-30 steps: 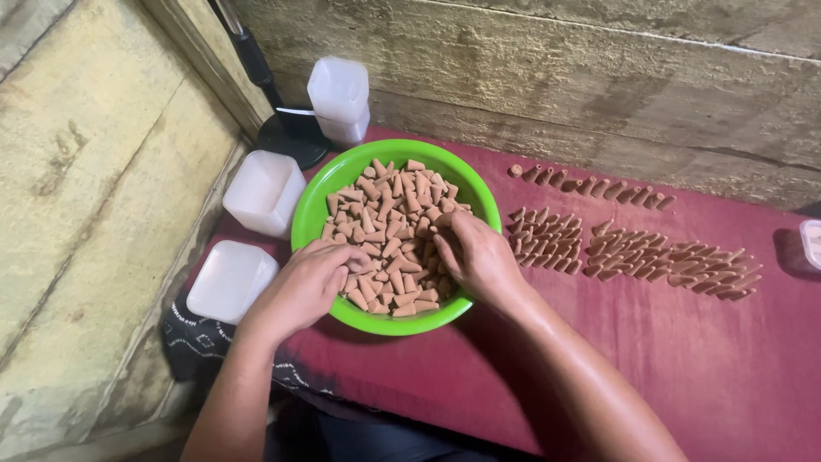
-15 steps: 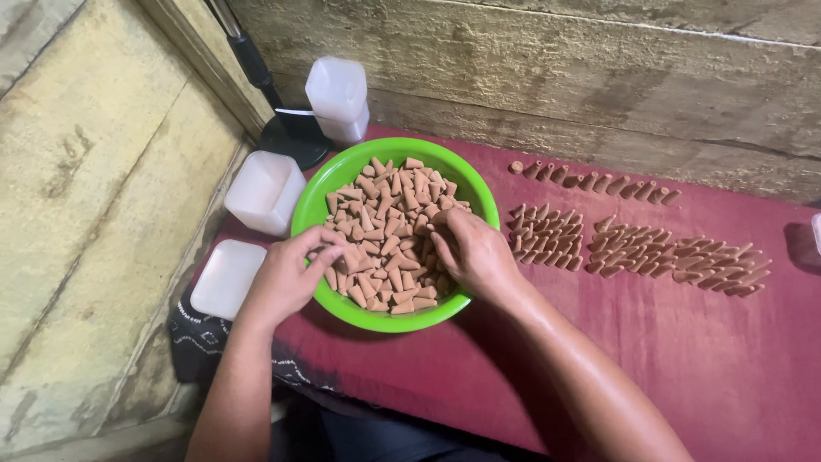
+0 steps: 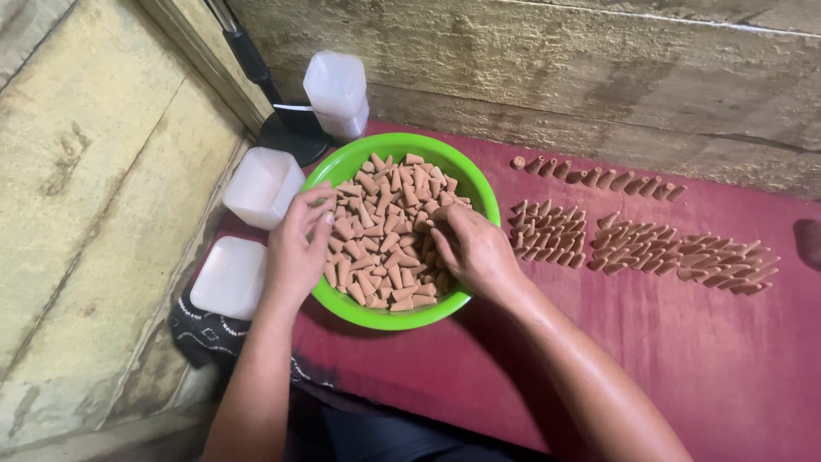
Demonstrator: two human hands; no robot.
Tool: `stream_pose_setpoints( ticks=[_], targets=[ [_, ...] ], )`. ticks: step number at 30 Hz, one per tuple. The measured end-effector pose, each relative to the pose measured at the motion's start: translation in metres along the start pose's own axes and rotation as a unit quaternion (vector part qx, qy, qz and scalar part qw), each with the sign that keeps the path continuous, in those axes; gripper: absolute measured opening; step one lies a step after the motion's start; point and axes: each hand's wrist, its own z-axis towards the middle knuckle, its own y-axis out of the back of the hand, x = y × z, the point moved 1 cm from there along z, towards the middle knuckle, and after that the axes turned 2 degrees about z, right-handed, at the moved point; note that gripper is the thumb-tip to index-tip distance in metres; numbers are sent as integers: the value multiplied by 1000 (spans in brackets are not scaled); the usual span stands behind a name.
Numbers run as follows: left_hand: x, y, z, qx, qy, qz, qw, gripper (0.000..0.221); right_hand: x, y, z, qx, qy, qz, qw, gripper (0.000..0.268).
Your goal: Arranging incense cones into neat rows on a work surface
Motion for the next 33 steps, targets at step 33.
stream_pose_setpoints(
  ticks=[33],
  targets=[
    [13, -13, -46, 140, -56, 225, 963, 28, -2, -4, 0, -30, 7, 19, 999, 27]
  ],
)
